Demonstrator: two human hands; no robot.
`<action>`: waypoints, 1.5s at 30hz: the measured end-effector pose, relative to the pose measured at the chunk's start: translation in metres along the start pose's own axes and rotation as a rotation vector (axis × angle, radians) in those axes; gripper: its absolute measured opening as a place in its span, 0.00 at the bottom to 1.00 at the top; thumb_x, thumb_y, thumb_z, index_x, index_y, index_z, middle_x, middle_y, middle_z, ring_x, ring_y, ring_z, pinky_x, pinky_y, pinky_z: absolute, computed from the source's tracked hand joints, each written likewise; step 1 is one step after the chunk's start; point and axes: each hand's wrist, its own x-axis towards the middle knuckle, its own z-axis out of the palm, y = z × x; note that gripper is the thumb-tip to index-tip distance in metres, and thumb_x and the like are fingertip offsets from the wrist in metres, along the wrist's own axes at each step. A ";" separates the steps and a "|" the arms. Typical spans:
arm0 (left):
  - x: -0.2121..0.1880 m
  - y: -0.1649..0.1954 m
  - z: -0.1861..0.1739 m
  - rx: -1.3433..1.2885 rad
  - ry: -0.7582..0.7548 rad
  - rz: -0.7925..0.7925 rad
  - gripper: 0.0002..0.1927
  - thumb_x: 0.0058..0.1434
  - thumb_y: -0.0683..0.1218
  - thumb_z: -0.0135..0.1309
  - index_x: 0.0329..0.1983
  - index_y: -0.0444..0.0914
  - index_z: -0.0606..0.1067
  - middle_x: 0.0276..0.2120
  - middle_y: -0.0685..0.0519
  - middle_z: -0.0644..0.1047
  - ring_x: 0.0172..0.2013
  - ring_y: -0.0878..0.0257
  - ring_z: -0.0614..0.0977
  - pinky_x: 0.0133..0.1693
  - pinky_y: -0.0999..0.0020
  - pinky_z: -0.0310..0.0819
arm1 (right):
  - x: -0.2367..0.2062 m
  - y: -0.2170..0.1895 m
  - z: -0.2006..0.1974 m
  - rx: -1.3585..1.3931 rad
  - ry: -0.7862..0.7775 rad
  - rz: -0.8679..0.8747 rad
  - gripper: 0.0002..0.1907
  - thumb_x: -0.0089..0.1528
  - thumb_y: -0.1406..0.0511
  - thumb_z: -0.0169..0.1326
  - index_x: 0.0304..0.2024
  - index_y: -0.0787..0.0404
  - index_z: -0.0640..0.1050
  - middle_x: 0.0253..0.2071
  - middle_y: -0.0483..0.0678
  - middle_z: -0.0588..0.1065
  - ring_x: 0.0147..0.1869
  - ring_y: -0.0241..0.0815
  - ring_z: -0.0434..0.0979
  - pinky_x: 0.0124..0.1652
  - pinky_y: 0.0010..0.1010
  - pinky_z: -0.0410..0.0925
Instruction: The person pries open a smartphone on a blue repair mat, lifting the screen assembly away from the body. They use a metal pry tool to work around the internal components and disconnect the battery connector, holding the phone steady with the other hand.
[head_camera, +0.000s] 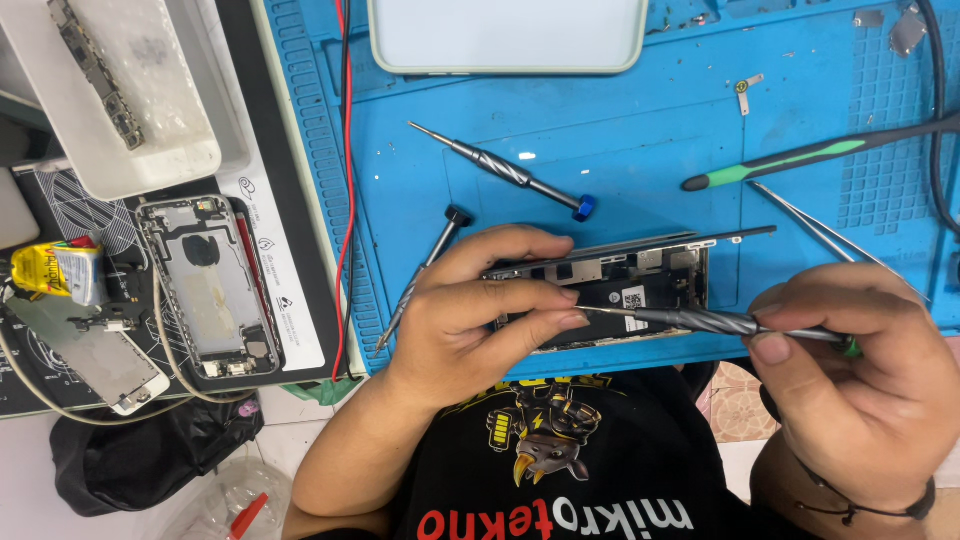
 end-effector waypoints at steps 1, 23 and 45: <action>0.000 0.000 0.000 -0.001 -0.001 -0.005 0.09 0.60 0.40 0.69 0.43 0.38 0.83 0.55 0.46 0.79 0.49 0.59 0.85 0.48 0.71 0.83 | 0.000 0.000 0.000 -0.007 0.001 0.009 0.11 0.64 0.76 0.59 0.46 0.67 0.72 0.47 0.55 0.75 0.43 0.37 0.78 0.39 0.20 0.72; 0.001 0.004 0.009 -0.216 0.129 -0.099 0.21 0.62 0.36 0.60 0.56 0.35 0.68 0.49 0.47 0.79 0.52 0.58 0.83 0.54 0.68 0.79 | -0.030 0.078 -0.083 0.017 0.082 0.246 0.07 0.67 0.71 0.53 0.48 0.65 0.72 0.43 0.52 0.74 0.33 0.37 0.73 0.37 0.26 0.69; -0.001 0.000 0.005 -0.027 0.103 -0.042 0.09 0.67 0.37 0.61 0.49 0.36 0.76 0.47 0.50 0.82 0.46 0.60 0.86 0.50 0.69 0.80 | -0.036 0.145 -0.110 -0.331 0.030 0.448 0.11 0.63 0.71 0.56 0.48 0.66 0.75 0.38 0.52 0.74 0.33 0.40 0.74 0.37 0.30 0.68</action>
